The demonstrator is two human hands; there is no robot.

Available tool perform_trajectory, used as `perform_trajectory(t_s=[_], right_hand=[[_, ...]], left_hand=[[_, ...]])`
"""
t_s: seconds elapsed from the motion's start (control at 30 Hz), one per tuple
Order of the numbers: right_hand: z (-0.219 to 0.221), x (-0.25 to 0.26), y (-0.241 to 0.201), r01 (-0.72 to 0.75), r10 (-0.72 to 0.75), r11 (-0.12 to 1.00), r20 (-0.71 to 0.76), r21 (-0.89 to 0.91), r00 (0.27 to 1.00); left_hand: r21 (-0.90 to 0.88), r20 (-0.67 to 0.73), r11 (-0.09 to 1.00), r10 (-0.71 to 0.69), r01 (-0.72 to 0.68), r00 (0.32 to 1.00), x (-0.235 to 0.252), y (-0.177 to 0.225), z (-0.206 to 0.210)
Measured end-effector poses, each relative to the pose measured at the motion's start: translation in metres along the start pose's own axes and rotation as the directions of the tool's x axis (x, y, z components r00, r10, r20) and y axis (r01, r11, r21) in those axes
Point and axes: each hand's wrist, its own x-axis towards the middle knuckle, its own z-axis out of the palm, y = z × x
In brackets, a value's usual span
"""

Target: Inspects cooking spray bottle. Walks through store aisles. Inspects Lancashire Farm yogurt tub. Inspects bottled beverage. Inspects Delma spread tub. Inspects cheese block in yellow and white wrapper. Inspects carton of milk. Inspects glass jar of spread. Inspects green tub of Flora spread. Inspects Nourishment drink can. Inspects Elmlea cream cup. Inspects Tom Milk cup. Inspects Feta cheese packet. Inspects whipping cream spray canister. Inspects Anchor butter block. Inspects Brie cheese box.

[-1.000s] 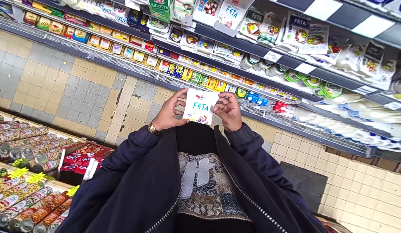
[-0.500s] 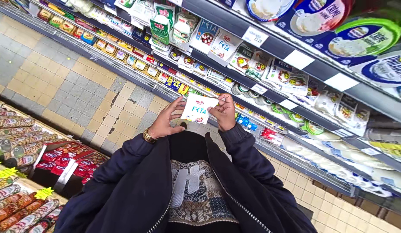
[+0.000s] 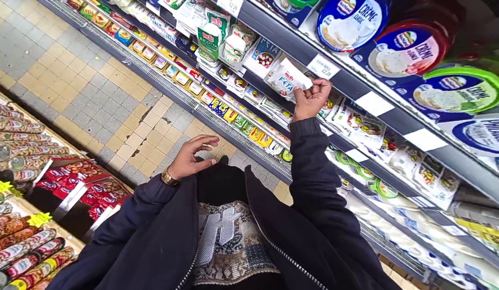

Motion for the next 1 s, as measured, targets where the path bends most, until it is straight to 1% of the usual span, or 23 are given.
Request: perform_trajectory(t_s=[0.1, 0.27, 0.37, 0.53, 0.67, 0.83, 1.0], right_hand=[[0.0, 0.015, 0.009, 0.062, -0.062, 0.996, 0.005, -0.067, 0.998], [0.003, 0.015, 0.026, 0.2, -0.203, 0.96, 0.008, -0.197, 0.979], [0.004, 0.013, 0.038, 0.23, -0.229, 0.943, 0.032, -0.241, 0.973], [0.01, 0.015, 0.049, 0.22, -0.218, 0.945, 0.035, -0.244, 0.975], [0.009, 0.018, 0.056, 0.126, -0.134, 0.961, -0.016, -0.244, 0.991], [0.013, 0.015, 0.051, 0.039, -0.058, 0.941, -0.048, -0.337, 0.997], [0.013, 0.009, 0.046, 0.04, -0.072, 0.837, -0.038, -0.545, 0.997]], left_hand=[[0.013, -0.033, 1.0, -0.015, 0.016, 0.999, -0.005, 0.003, -0.002], [0.047, -0.078, 0.998, -0.029, 0.032, 0.997, -0.014, 0.01, -0.004], [0.066, -0.096, 0.997, -0.041, 0.048, 0.995, -0.021, 0.015, -0.006], [0.069, -0.153, 0.996, -0.049, 0.06, 0.987, -0.037, 0.019, -0.009], [0.073, -0.187, 0.995, -0.058, 0.073, 0.981, -0.053, 0.022, -0.013], [0.065, -0.229, 0.995, -0.061, 0.078, 0.972, -0.066, 0.023, -0.019], [0.079, -0.263, 0.993, -0.063, 0.087, 0.963, -0.078, 0.024, -0.034]])
